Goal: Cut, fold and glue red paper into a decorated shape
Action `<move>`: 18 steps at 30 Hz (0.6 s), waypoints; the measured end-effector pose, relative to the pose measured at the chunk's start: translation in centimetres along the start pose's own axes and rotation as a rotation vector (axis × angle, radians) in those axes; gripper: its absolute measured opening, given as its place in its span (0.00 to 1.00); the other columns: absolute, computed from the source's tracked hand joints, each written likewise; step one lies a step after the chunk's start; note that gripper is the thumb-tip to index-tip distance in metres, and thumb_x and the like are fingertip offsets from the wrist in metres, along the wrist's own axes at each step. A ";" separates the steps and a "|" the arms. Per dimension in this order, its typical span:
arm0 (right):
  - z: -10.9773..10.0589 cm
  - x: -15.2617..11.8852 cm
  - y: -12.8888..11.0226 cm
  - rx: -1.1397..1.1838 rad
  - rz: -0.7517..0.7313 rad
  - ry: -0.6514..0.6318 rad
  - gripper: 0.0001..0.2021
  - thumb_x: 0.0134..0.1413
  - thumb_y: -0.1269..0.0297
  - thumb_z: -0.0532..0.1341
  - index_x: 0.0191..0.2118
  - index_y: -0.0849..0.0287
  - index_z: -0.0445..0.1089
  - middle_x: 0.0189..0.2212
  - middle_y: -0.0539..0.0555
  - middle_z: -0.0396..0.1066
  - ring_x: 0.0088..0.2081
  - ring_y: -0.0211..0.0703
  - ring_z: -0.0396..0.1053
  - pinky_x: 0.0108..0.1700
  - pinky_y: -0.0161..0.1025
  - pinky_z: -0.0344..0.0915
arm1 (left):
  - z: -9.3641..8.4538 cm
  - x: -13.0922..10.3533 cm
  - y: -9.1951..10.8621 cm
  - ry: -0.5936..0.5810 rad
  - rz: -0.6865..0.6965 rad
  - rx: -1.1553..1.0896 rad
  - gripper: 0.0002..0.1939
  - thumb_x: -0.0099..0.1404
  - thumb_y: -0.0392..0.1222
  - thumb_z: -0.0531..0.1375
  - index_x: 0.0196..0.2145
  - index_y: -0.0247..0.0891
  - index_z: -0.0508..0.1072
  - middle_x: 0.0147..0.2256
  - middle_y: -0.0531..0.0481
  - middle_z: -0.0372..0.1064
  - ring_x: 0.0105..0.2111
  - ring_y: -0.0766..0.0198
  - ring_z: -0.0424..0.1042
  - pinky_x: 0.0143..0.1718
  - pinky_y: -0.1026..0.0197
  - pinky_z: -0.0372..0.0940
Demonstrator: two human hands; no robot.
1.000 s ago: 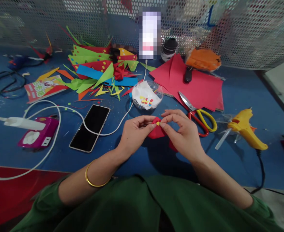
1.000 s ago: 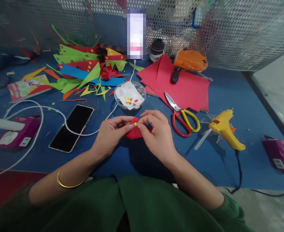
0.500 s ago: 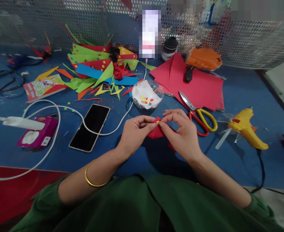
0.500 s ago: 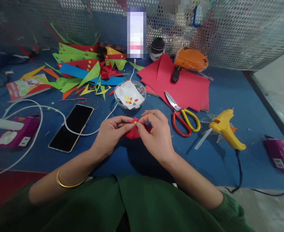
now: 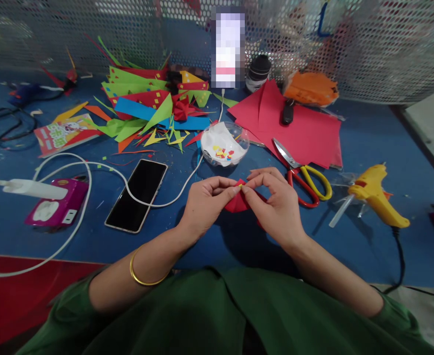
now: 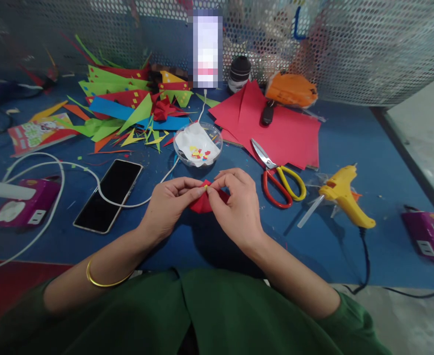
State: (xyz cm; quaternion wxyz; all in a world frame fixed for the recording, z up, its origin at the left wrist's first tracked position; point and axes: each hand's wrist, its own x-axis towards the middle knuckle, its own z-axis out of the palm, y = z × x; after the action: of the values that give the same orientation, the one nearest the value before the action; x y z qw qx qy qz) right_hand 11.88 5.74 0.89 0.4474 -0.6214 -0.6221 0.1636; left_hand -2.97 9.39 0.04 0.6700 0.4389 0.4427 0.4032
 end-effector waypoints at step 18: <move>-2.1 0.6 0.4 -0.025 0.102 -0.169 0.04 0.55 0.66 0.62 0.38 0.55 0.69 0.34 0.51 0.75 0.38 0.45 0.74 0.46 0.50 0.68 | 0.0 0.1 0.3 0.021 -0.045 -0.016 0.11 0.53 0.43 0.71 0.33 0.35 0.80 0.29 0.50 0.79 0.28 0.67 0.74 0.32 0.66 0.69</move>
State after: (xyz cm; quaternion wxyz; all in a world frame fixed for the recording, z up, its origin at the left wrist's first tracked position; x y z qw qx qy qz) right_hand 13.79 5.65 1.96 0.3767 -0.6419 -0.6270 0.2303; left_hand -2.99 9.53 0.36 0.6775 0.4193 0.4563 0.3962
